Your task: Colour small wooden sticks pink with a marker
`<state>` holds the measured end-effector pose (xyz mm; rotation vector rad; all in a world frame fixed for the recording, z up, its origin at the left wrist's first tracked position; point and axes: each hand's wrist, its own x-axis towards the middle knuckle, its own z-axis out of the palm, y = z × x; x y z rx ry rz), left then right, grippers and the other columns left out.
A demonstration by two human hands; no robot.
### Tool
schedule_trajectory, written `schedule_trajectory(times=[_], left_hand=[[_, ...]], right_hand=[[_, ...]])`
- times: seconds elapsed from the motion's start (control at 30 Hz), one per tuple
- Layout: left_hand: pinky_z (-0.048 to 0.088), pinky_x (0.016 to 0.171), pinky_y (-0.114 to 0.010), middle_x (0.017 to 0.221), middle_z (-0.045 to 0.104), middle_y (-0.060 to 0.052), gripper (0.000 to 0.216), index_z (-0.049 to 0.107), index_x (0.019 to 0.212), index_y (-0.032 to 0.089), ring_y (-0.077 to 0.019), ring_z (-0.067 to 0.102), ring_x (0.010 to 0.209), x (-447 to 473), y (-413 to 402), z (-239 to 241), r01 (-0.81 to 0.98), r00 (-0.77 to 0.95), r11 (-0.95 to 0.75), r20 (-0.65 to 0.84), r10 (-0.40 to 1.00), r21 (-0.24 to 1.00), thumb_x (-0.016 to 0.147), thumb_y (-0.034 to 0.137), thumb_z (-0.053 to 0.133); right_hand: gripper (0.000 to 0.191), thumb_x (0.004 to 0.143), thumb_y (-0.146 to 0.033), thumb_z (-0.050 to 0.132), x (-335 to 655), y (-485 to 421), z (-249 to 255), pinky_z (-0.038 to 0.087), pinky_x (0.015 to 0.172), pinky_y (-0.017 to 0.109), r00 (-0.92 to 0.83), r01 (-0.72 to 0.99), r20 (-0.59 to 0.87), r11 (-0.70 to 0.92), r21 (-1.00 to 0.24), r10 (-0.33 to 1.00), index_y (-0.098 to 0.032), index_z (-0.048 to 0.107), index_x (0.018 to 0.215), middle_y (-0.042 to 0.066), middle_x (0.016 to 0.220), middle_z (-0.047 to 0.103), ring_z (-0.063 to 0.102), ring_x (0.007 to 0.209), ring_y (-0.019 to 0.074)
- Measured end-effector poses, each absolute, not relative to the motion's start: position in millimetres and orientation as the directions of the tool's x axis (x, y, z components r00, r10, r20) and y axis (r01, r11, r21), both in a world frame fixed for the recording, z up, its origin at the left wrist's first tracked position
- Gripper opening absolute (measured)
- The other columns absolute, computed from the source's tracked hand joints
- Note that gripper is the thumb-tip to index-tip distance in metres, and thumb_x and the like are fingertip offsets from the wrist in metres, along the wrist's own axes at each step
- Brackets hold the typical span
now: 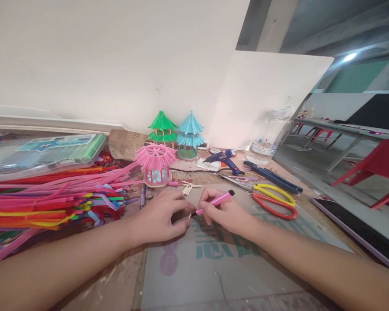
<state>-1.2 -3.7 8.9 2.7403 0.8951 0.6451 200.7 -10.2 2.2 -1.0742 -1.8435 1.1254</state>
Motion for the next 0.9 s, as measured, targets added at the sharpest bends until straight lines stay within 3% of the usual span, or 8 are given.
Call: schedule_trajectory(times=[0.13,0.3,0.67,0.9], left_hand=[[0.044,0.088,-0.040,0.101,0.062,-0.009,0.036,0.061,0.113,0.017,-0.0265,0.056,0.101,-1.3,-4.8,8.2,0.563,0.686,-0.761,0.331,0.648,0.322,0.078,0.024,0.061],[0.045,0.083,-0.039,0.096,0.058,-0.008,0.021,0.065,0.099,0.018,-0.0250,0.055,0.096,-0.6,-2.4,7.4,0.583,0.698,-0.752,0.284,0.658,0.309,0.083,0.028,0.055],[0.043,0.081,-0.035,0.093,0.057,-0.005,0.012,0.061,0.089,0.018,-0.0233,0.055,0.093,-0.6,0.0,7.2,0.590,0.686,-0.745,0.293,0.666,0.311,0.082,0.029,0.059],[0.042,0.079,-0.035,0.091,0.057,-0.004,0.011,0.061,0.088,0.018,-0.0226,0.055,0.092,-0.5,0.6,7.4,0.582,0.688,-0.747,0.296,0.663,0.320,0.081,0.026,0.061]], right_hand=[[0.008,0.077,-0.024,0.051,199.9,-9.9,3.9,0.034,0.048,0.023,-0.402,0.274,0.141,0.266,-0.924,0.904,-0.021,0.047,0.070,-0.007,0.046,0.050,0.044,0.044,0.0102],[0.009,0.077,-0.025,0.050,199.6,-11.0,6.6,0.031,0.045,0.022,-0.406,0.249,0.142,0.258,-0.933,0.903,-0.022,0.045,0.070,-0.007,0.046,0.049,0.043,0.043,0.0098],[0.010,0.080,-0.022,0.050,199.6,-8.4,6.6,0.038,0.053,0.024,-0.322,0.324,0.165,0.273,-0.906,0.932,-0.021,0.048,0.070,-0.007,0.048,0.050,0.047,0.048,0.0107],[0.011,0.081,-0.026,0.049,201.3,-12.5,5.6,0.036,0.050,0.024,-0.428,0.303,0.122,0.269,-0.914,0.896,-0.022,0.046,0.072,-0.007,0.049,0.051,0.046,0.047,0.0108]])
